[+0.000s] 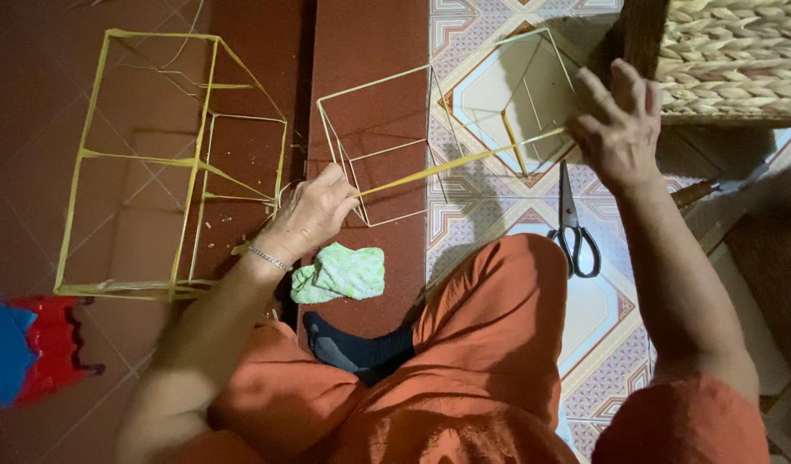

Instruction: The person sits on the floor and assembles a bamboo frame by wrapping thin bamboo strips around the joints of a pre-formed structure. They use scissors to trim the excess strip ends and continue wrapping to secure the frame.

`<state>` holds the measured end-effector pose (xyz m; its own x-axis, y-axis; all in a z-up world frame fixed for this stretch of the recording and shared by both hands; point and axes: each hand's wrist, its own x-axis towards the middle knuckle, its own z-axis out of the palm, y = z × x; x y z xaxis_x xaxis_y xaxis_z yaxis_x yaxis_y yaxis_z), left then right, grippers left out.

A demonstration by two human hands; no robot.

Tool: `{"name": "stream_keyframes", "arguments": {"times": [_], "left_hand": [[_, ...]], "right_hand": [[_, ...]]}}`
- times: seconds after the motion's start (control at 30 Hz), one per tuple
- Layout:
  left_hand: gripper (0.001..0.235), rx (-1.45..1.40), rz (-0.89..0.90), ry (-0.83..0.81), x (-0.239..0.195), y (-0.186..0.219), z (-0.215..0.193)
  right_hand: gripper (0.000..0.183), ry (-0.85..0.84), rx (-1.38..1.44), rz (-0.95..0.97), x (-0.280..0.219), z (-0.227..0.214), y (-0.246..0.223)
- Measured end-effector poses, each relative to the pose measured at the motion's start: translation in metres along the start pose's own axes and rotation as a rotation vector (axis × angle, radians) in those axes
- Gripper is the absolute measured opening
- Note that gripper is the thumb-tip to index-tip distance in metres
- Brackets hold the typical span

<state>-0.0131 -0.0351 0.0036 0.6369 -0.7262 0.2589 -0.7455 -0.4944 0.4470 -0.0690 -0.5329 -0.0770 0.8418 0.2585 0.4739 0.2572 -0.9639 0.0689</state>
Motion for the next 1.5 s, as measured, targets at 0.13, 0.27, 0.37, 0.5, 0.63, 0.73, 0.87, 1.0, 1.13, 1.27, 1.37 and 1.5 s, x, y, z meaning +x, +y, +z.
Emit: {"name": "stream_keyframes", "arguments": {"times": [0.13,0.27,0.37,0.5,0.63,0.73,0.87,1.0,1.13,1.27,1.37,1.5], "left_hand": [[0.011,-0.124,-0.053,-0.028,-0.004,0.006,0.010],[0.012,-0.138,-0.092,-0.030,-0.005,0.005,0.016],[0.011,-0.102,-0.047,0.001,-0.008,0.005,0.018],[0.013,-0.097,-0.011,0.020,-0.006,0.006,0.017],[0.010,-0.093,0.004,0.039,-0.005,0.008,0.016],[0.005,-0.045,0.015,0.000,-0.006,0.011,0.019],[0.002,0.004,-0.006,-0.027,-0.006,0.011,0.021],[0.009,-0.108,-0.034,-0.010,-0.003,0.010,0.025],[0.010,-0.130,-0.081,-0.010,0.000,0.004,0.025],[0.013,-0.177,-0.093,-0.006,0.000,0.001,0.023],[0.015,-0.168,-0.098,-0.001,0.001,0.002,0.021],[0.016,-0.095,-0.064,-0.045,0.002,0.005,0.020]], "right_hand": [[0.016,-0.004,-0.151,0.117,0.004,0.010,-0.008],[0.026,0.105,-0.183,0.036,0.023,0.010,-0.058],[0.024,0.159,0.113,-0.134,0.034,0.002,-0.115],[0.015,0.053,0.149,-0.201,0.054,-0.018,-0.148],[0.012,-0.001,0.150,-0.272,0.072,-0.031,-0.148],[0.014,-0.044,0.070,-0.313,0.071,-0.035,-0.149],[0.012,-0.104,0.023,-0.327,0.071,-0.032,-0.162],[0.014,-0.194,0.021,-0.326,0.079,-0.012,-0.195],[0.007,-0.162,0.336,-0.272,0.085,0.011,-0.227],[0.009,-0.019,0.603,-0.149,0.084,0.020,-0.236],[0.018,-0.101,0.701,-0.080,0.085,0.016,-0.232],[0.024,-0.142,0.524,-0.126,0.094,0.003,-0.229]]}}
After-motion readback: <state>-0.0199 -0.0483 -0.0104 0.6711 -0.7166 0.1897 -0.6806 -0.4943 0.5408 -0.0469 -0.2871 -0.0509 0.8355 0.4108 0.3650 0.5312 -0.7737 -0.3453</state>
